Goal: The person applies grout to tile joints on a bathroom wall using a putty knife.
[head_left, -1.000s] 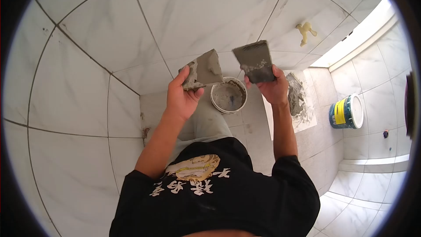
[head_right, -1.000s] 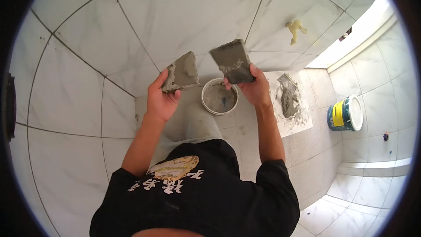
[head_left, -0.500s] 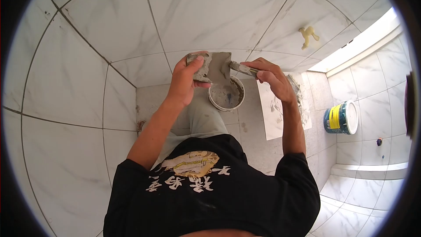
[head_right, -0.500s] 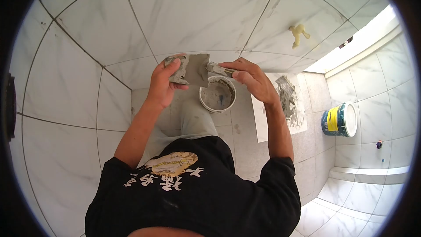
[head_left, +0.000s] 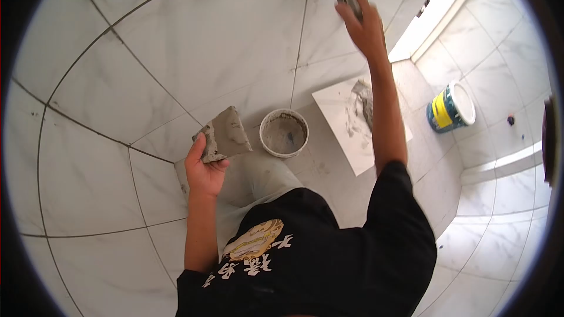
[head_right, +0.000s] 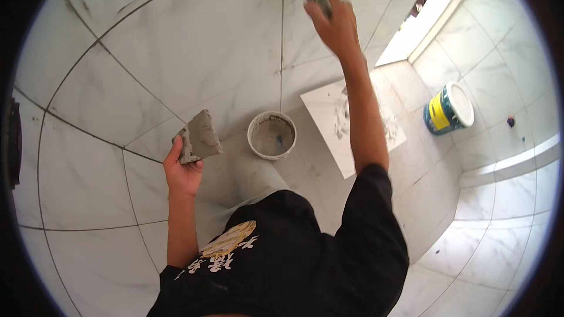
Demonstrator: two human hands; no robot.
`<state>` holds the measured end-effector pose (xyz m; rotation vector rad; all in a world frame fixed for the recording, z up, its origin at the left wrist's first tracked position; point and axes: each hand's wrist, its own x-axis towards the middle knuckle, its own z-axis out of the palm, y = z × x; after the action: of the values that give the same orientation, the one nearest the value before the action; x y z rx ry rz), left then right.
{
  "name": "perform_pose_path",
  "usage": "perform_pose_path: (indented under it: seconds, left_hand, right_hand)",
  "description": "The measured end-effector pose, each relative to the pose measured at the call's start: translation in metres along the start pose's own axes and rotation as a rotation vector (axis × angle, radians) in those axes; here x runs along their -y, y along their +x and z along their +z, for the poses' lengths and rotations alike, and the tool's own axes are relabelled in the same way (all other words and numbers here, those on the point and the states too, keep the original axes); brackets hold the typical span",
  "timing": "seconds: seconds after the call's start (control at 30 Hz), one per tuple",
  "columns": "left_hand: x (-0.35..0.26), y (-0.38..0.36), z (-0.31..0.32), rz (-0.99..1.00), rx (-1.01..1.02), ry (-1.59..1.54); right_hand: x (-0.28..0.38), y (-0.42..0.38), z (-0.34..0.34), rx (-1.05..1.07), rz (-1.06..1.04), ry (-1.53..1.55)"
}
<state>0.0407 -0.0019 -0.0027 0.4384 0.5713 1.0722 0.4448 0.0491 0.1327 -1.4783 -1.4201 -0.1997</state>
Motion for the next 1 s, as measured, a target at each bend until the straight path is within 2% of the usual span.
perform_pose_path:
  seconds: [0.17,0.23,0.27,0.33,0.37,0.43,0.5,0.53,0.57,0.63,0.67,0.77,0.83,0.9,0.97,1.0]
  left_hand:
    - [-0.004,-0.018,-0.017,0.072,-0.069,-0.148]
    - [-0.006,-0.029,-0.034,0.093,-0.089,-0.159]
    - [-0.006,-0.035,-0.044,0.113,-0.111,-0.171]
    - [-0.007,-0.043,-0.058,0.095,-0.142,-0.185]
    - [-0.007,-0.046,-0.062,0.079,-0.162,-0.197]
    - [-0.01,-0.055,-0.07,0.074,-0.192,-0.151]
    - [-0.011,-0.047,-0.068,0.091,-0.217,-0.117]
    - [-0.013,-0.051,-0.07,0.087,-0.234,-0.124]
    - [-0.015,-0.053,-0.07,0.086,-0.243,-0.129]
    - [-0.015,-0.052,-0.065,0.108,-0.229,-0.119]
    - [-0.014,-0.052,-0.064,0.128,-0.219,-0.131]
    - [-0.011,-0.05,-0.081,0.121,-0.113,-0.193]
    - [-0.007,-0.053,-0.077,0.123,-0.172,-0.2]
    - [-0.007,-0.052,-0.075,0.127,-0.224,-0.209]
    - [-0.006,-0.052,-0.074,0.078,-0.239,-0.21]
    - [-0.006,-0.054,-0.075,0.076,-0.24,-0.206]
  right_hand:
    - [-0.015,0.041,0.029,-0.177,-0.124,-0.359]
    - [-0.061,0.013,0.059,-0.217,-0.248,-0.336]
    - [-0.075,-0.017,0.077,-0.216,-0.221,-0.309]
    - [-0.096,-0.083,0.096,0.009,-0.02,-0.351]
    - [-0.109,-0.108,0.097,0.249,0.041,-0.485]
    - [-0.112,-0.12,0.097,0.283,0.1,-0.46]
    - [-0.085,-0.086,0.085,0.056,0.169,-0.258]
    - [-0.05,-0.058,0.067,-0.022,0.091,-0.222]
    - [-0.026,-0.033,0.055,-0.163,-0.081,-0.206]
    - [0.02,0.011,0.03,-0.167,-0.147,-0.228]
    - [0.059,0.027,0.015,-0.096,-0.018,-0.189]
    - [0.049,0.038,0.031,-0.069,-0.035,-0.246]
    - [0.008,0.009,0.069,-0.198,-0.171,-0.289]
    - [-0.029,-0.047,0.106,-0.131,-0.067,-0.248]
    - [-0.056,-0.107,0.127,0.048,0.066,-0.25]
    - [-0.071,-0.123,0.128,0.048,0.071,-0.249]
